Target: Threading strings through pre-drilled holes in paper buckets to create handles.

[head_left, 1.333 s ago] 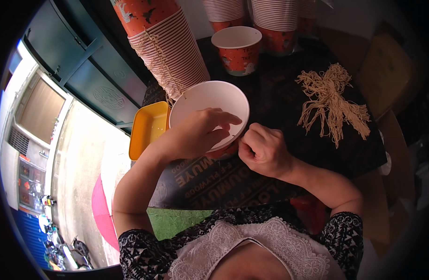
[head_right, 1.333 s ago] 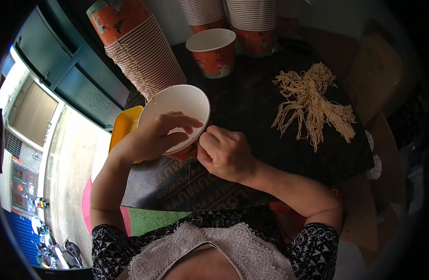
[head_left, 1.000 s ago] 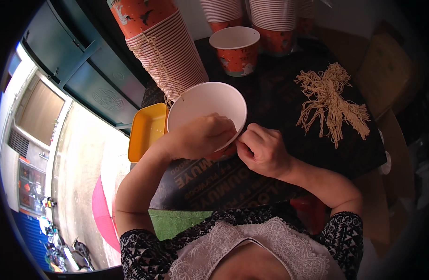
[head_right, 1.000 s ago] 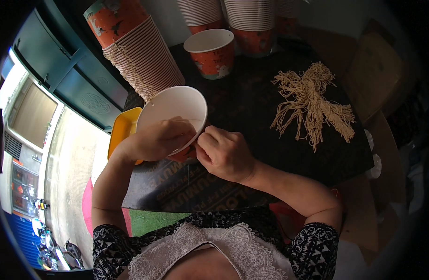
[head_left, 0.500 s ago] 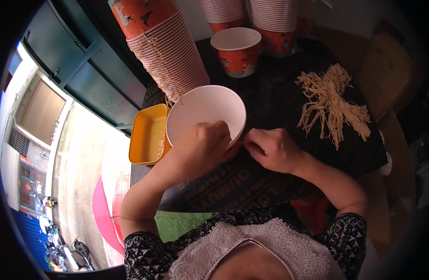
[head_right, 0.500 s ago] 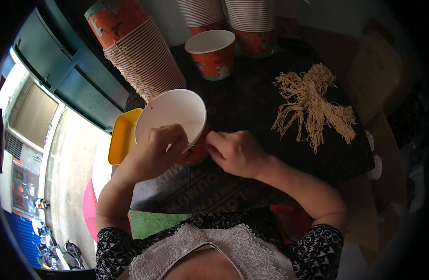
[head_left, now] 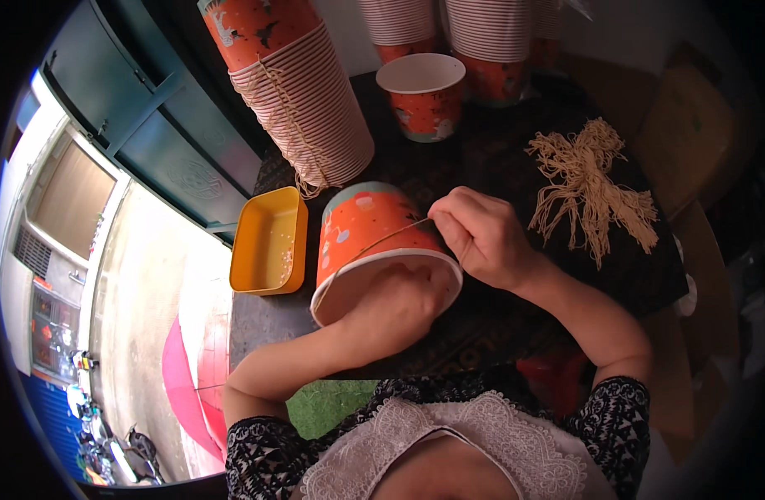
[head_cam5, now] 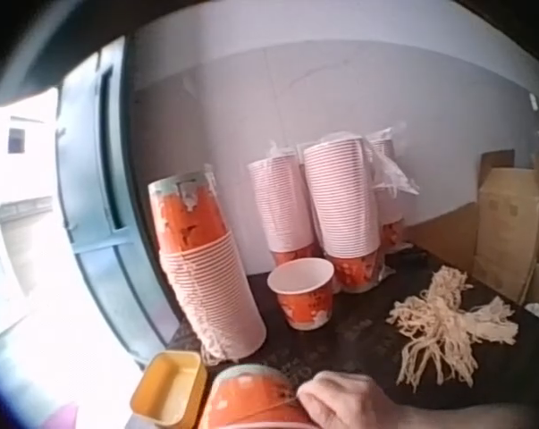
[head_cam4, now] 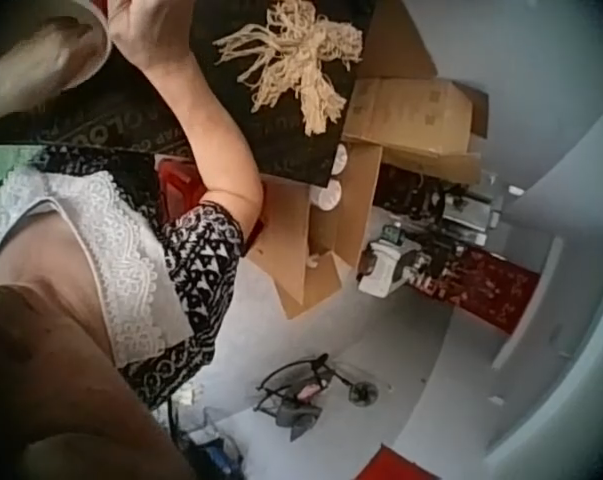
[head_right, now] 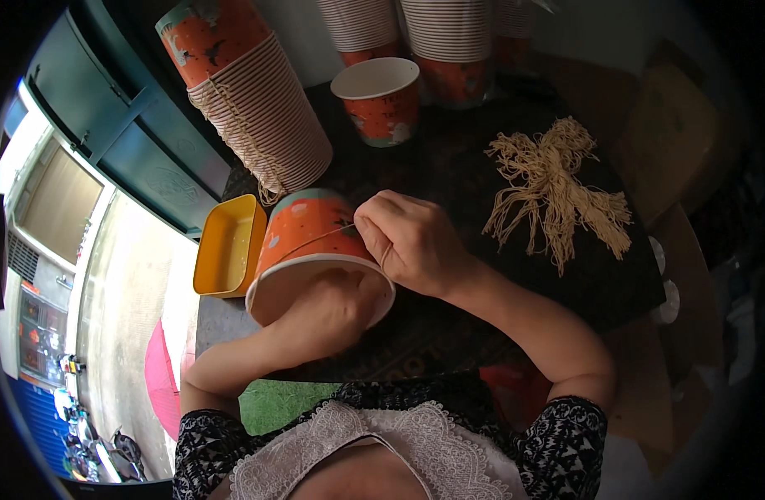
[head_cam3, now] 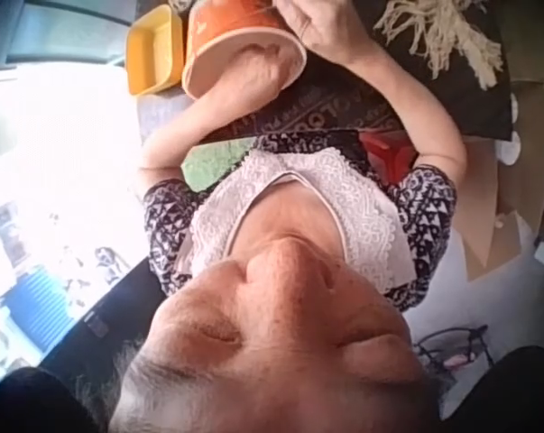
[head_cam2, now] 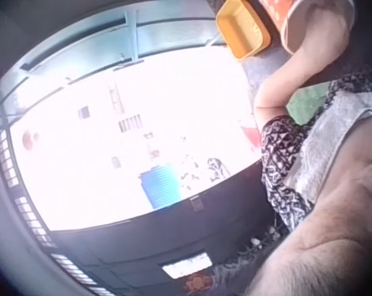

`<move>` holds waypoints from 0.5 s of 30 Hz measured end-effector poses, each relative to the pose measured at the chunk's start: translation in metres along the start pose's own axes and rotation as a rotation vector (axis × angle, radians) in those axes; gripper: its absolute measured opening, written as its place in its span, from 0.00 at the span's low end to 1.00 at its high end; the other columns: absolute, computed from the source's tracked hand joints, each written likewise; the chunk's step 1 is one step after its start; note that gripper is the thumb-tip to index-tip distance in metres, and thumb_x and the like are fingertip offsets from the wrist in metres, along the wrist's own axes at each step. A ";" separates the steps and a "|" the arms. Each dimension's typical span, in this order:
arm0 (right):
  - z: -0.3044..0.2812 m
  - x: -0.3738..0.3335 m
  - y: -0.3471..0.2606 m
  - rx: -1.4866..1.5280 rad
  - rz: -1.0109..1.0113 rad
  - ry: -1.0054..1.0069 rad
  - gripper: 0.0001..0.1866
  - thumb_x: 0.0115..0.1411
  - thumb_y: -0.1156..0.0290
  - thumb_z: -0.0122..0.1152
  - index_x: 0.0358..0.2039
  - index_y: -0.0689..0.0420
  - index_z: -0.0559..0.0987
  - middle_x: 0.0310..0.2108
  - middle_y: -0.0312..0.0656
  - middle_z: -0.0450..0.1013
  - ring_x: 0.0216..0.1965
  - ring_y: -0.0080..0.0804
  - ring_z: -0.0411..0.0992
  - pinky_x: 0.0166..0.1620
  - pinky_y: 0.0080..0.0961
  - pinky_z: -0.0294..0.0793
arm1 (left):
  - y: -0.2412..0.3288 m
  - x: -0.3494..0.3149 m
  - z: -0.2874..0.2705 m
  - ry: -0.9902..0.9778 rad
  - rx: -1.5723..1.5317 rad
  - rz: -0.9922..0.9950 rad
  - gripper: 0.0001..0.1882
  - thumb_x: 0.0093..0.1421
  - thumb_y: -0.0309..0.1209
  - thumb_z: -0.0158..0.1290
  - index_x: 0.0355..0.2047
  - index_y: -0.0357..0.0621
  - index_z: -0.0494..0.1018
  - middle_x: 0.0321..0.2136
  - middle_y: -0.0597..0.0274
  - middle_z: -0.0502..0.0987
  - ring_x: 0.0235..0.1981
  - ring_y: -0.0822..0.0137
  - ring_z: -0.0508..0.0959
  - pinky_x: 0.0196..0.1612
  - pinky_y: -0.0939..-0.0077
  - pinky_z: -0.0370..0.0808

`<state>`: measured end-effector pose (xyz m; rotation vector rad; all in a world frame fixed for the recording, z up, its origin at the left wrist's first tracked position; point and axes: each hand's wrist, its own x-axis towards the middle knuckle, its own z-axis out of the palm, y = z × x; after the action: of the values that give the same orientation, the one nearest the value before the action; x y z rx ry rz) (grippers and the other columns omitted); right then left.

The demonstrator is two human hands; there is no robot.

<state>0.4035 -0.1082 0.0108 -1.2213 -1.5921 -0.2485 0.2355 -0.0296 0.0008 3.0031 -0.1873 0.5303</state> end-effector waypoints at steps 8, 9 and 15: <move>0.021 -0.015 0.040 -0.112 0.076 0.031 0.09 0.53 0.85 0.56 0.36 0.63 0.74 0.32 0.49 0.72 0.33 0.49 0.74 0.34 0.34 0.75 | -0.047 0.000 0.051 -0.034 0.194 -0.201 0.09 0.48 0.25 0.52 0.31 0.38 0.69 0.29 0.47 0.74 0.30 0.50 0.76 0.34 0.60 0.75; 0.020 -0.015 0.040 -0.060 0.094 0.050 0.11 0.53 0.87 0.54 0.38 0.65 0.74 0.35 0.50 0.72 0.35 0.48 0.74 0.37 0.34 0.76 | -0.053 0.002 0.057 0.005 0.219 -0.214 0.09 0.48 0.26 0.52 0.31 0.38 0.69 0.30 0.47 0.74 0.31 0.50 0.76 0.34 0.60 0.75; 0.011 -0.019 0.028 -0.017 -0.065 0.064 0.14 0.49 0.91 0.49 0.36 0.64 0.75 0.36 0.47 0.71 0.38 0.44 0.73 0.41 0.32 0.75 | -0.086 0.016 0.078 -0.038 0.271 -0.355 0.11 0.48 0.27 0.52 0.34 0.39 0.72 0.33 0.49 0.73 0.36 0.52 0.74 0.39 0.59 0.74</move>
<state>0.4176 -0.0990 -0.0207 -1.1641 -1.5788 -0.3399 0.2877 0.0456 -0.0722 3.1950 0.4431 0.4942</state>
